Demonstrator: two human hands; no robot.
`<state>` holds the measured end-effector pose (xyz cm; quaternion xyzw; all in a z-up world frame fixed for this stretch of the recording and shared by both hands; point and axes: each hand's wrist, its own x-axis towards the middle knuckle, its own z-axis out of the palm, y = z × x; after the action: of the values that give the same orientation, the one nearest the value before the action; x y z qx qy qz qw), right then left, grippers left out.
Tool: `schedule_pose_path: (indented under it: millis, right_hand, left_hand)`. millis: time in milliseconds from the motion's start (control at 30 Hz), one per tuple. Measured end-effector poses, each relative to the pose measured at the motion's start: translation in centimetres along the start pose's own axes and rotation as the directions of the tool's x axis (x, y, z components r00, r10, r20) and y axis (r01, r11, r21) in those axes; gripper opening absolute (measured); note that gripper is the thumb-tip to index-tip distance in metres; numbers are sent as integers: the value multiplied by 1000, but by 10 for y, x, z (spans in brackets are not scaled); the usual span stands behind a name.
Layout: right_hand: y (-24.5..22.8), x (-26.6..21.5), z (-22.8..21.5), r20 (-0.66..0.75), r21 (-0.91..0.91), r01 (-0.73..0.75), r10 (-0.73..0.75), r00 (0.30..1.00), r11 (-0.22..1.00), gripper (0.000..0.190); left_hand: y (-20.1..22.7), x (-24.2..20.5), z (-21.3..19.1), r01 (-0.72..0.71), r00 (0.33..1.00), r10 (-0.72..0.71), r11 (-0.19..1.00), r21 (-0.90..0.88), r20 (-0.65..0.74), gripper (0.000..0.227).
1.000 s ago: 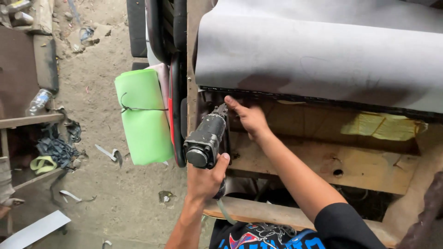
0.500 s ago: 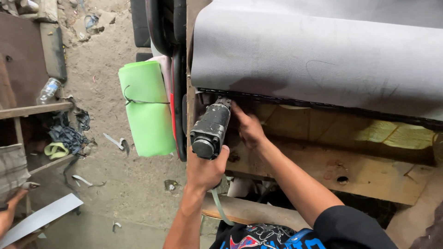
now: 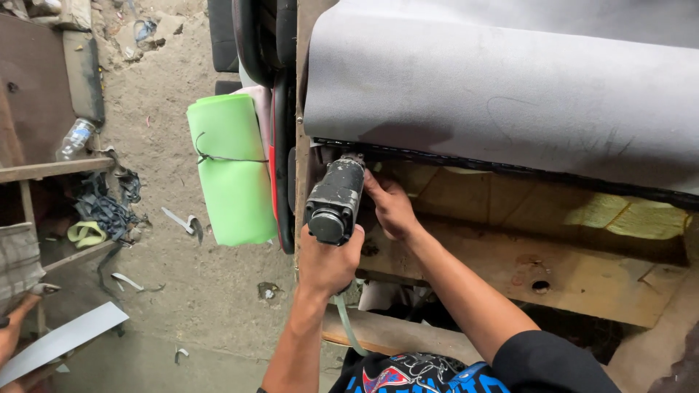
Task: The person is seen stapling fabric to a wooden furniture frame and then using scissors to trim away the excess material.
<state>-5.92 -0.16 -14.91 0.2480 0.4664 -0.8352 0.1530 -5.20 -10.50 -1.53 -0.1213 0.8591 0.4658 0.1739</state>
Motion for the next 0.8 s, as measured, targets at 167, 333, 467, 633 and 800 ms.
schedule_pose_path:
  millis: [167,333,467,633,800]
  right_hand:
    - [-6,-2,2,-2,-5,31,-31,1000,1000,33]
    - [-2,0,1,1,-19,30,-30,1000,999,32]
    - [-1,1,1,-14,-27,25,-26,1000,999,35]
    - [-7,-2,2,-16,-34,56,-57,998,998,34]
    - [-19,-12,3,58,-72,79,-75,995,994,37]
  left_hand:
    - [4,1,-1,-24,1000,24,999,-26,12,28]
    - [6,3,-3,-43,999,43,999,3,18,28]
    - [-5,5,0,28,1000,-28,1000,-2,-5,28]
    - [-8,7,3,11,1000,-11,1000,-14,-3,27]
    - [-11,-4,-2,3,999,-4,1000,-14,-44,27]
